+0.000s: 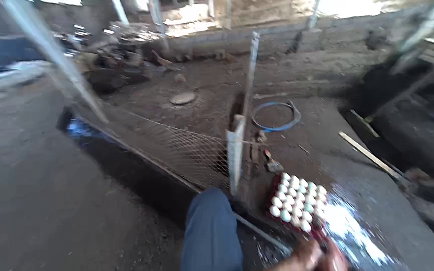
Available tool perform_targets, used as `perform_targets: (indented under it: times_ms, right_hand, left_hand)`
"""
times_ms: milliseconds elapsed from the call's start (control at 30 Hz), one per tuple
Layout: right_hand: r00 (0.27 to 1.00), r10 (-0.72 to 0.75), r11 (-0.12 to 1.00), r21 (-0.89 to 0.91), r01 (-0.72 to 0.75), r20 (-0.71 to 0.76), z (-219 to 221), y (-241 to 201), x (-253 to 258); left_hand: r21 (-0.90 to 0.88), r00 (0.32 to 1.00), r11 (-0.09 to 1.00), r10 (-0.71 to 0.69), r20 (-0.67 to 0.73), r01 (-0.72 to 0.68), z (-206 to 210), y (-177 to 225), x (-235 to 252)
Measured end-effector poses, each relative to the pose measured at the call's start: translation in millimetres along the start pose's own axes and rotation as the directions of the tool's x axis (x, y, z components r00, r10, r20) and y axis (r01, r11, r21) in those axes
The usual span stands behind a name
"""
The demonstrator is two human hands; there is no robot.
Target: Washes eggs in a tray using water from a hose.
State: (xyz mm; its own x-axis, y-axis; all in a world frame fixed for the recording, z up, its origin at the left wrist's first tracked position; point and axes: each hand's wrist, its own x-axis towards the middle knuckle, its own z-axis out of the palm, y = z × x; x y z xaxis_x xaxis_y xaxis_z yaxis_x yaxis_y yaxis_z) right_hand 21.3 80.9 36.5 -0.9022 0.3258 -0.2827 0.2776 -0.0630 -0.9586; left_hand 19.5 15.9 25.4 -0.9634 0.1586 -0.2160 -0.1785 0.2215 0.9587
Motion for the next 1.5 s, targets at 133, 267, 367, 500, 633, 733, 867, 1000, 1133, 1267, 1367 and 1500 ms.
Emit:
perform_targets:
  times_ms: [133, 267, 367, 500, 633, 733, 867, 1000, 1133, 1267, 1367, 1500]
  right_hand:
    - [0.993, 0.075, 0.996, 0.049, -0.071, -0.088, 4.7, -5.0, -7.4]
    - [0.986, 0.143, 0.989, 0.04, -0.14, -0.08, 1.0, 0.9, 10.1]
    - [0.892, 0.451, 0.857, 0.271, -0.438, 0.015, -11.1, 6.4, 22.4]
    - [0.928, 0.373, 0.896, 0.27, -0.354, -0.022, -8.7, 9.5, 19.5]
    - [0.996, -0.067, 0.978, -0.2, 0.054, -0.057, -5.7, 15.1, 9.4]
    - [0.979, 0.182, 0.982, -0.043, -0.186, -0.086, -8.5, 20.7, 26.4]
    - [0.992, 0.11, 0.991, -0.074, -0.115, -0.068, -0.2, 9.7, 6.7]
    - [0.947, 0.319, 0.946, 0.075, -0.317, -0.027, -12.5, 16.5, 29.2]
    - [0.812, 0.52, 0.693, 0.424, -0.583, 0.266, -22.8, 20.8, 36.8]
    - [0.991, 0.122, 0.991, 0.041, -0.124, 0.048, -16.4, 8.9, 17.8]
    - [0.983, -0.183, 0.931, -0.323, 0.169, -0.013, -9.4, 9.9, 6.8]
    - [0.934, 0.357, 0.929, 0.106, -0.353, -0.016, -23.9, 11.9, 30.9]
  left_hand:
    - [-0.019, 0.998, 0.998, -0.055, 0.043, 0.056, -8.4, 8.2, 1.0]
    - [-0.137, 0.972, 0.967, -0.197, 0.132, 0.214, -16.2, 10.9, 3.3]
    - [-0.176, 0.916, 0.91, -0.337, 0.216, 0.376, -15.9, 1.6, 7.5]
    - [-0.246, 0.918, 0.889, -0.34, 0.206, 0.385, -15.0, -5.7, 13.0]
    - [-0.177, 0.946, 0.94, -0.259, 0.193, 0.293, -9.8, 7.6, 4.5]
    - [-0.041, 0.949, 0.962, -0.257, 0.184, 0.269, -9.6, 1.0, 9.8]
    - [-0.185, 0.979, 0.962, -0.193, 0.063, 0.202, -2.1, -0.6, 10.5]
    - [-0.095, 0.898, 0.905, -0.39, 0.204, 0.414, -8.8, 1.9, 15.7]
    - [-0.186, 0.813, 0.826, -0.435, 0.387, 0.531, -19.0, -1.7, 22.6]
    - [-0.331, 0.898, 0.837, -0.379, 0.223, 0.436, -14.9, 0.9, 21.1]
    - [-0.246, 0.912, 0.881, -0.364, 0.19, 0.403, -5.7, 33.7, 1.7]
    - [-0.095, 0.899, 0.924, -0.331, 0.288, 0.371, -4.6, 5.9, 12.0]
